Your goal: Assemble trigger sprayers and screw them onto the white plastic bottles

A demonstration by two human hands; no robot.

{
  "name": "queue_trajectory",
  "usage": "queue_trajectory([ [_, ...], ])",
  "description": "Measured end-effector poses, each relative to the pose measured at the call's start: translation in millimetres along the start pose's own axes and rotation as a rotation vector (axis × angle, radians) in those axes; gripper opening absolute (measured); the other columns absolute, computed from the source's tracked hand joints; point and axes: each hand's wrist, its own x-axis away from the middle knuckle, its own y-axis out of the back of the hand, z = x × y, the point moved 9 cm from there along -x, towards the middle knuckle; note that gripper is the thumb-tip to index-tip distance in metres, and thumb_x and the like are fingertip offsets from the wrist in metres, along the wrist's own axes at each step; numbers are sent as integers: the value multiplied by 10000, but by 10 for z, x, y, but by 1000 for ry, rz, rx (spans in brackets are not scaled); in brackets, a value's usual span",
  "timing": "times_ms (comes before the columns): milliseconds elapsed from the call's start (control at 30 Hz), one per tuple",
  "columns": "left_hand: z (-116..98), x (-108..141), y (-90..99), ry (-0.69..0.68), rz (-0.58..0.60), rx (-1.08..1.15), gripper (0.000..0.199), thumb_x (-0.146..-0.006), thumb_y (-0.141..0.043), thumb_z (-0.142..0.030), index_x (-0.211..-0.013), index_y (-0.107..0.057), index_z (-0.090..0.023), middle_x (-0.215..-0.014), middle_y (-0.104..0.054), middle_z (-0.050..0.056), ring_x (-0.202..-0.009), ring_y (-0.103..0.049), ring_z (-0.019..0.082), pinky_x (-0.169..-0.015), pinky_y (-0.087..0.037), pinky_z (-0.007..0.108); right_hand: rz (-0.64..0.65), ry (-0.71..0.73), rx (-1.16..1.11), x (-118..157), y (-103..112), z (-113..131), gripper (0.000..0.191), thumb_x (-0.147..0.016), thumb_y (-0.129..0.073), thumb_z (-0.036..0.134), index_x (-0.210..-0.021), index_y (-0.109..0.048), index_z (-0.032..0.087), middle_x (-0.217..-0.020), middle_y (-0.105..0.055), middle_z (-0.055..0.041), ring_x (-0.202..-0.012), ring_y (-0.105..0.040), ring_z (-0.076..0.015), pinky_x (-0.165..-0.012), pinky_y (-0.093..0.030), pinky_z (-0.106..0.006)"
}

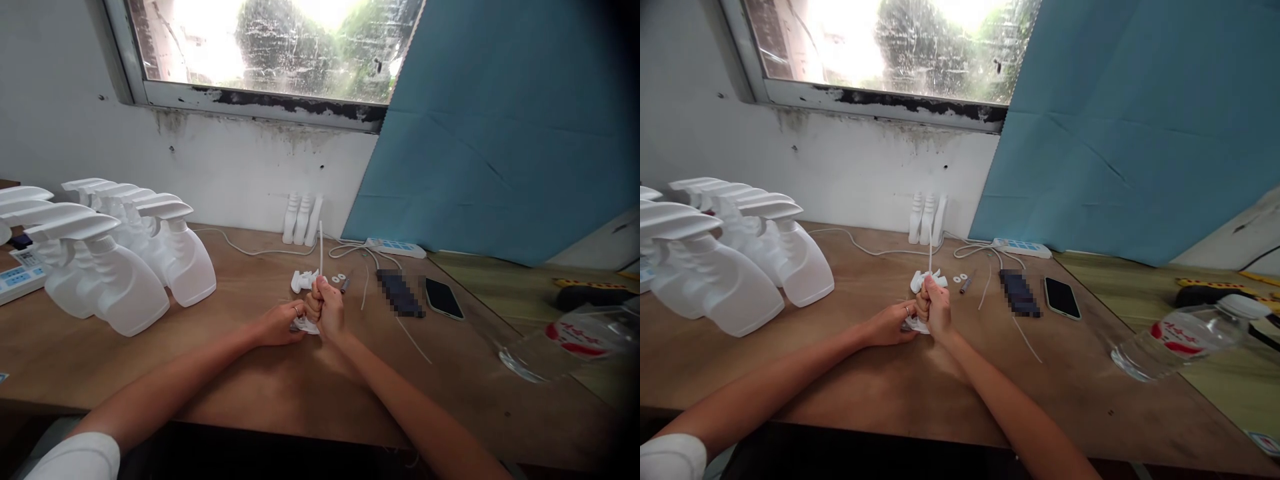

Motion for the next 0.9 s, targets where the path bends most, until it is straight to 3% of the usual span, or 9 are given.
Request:
queue_trajectory([
  [133,2,1,-18,-4,16,-15,286,-714,-609,-153,-993,-572,-197,-1082,-597,67,-918,-579,209,-818,-480,319,-25,-34,15,-2,25,-87,483,-805,-587,536,-553,-325,218,-408,-194,110,-337,-94,-36,-310,-77,-172],
  [233,-14,-10,8,-4,-3,20,286,-706,-631,-161,-985,-583,-197,-1024,-616,67,-902,-579,211,-814,-482,325,21,5,67,-10,-3,-30,459,-832,-547,539,-575,-348,215,-450,-243,93,-358,-200,-54,-322,-201,-175],
  [333,10,-18,70,13,-59,81,348,-704,-645,-171,-1043,-568,-187,-927,-620,48,-820,-577,180,-749,-485,297,75,208,331,10,41,228,261,-889,-500,449,-844,-545,196,-689,-530,-7,-590,-527,-125,-551,-481,-254],
  [400,97,-15,124,64,-118,166,465,-697,-667,-180,-1135,-512,-186,-895,-605,26,-801,-573,155,-703,-478,260,40,423,610,78,149,471,285,-907,-479,328,-1168,-488,215,-1005,-581,-78,-861,-594,-173,-785,-514,-347],
  [467,221,-8,172,131,-183,276,561,-683,-704,-204,-1182,-449,-191,-877,-588,6,-792,-571,135,-675,-467,229,61,625,944,184,185,626,446,-880,-469,211,-1317,-382,221,-1200,-519,-124,-1045,-558,-217,-922,-467,-435],
  [600,398,-12,203,219,-254,439,502,-695,-736,-310,-1096,-466,-175,-856,-591,4,-743,-567,110,-649,-454,217,460,819,1545,380,25,368,595,-789,-458,79,-1365,-408,219,-1369,-442,-138,-1290,-394,-282,-1042,-351,-536],
  [700,395,-57,133,230,-169,483,416,-727,-707,-364,-1037,-532,-149,-872,-622,26,-688,-558,97,-621,-445,219,617,891,1705,466,-33,165,539,-810,-456,70,-1322,-486,234,-1371,-480,-122,-1274,-418,-283,-1003,-391,-531],
  [800,410,-119,134,221,-118,477,404,-758,-674,-402,-1051,-586,-138,-926,-651,53,-652,-555,94,-596,-444,221,544,942,1666,476,-9,182,479,-846,-430,79,-1300,-514,205,-1310,-539,-131,-1212,-481,-265,-963,-451,-480],
  [900,597,-228,395,201,-315,406,346,-861,-525,-423,-1032,-619,-137,-951,-678,82,-730,-602,142,-635,-478,254,410,953,1585,478,106,297,487,-851,-404,74,-1311,-499,201,-1274,-545,-139,-1214,-481,-267,-975,-456,-485],
])
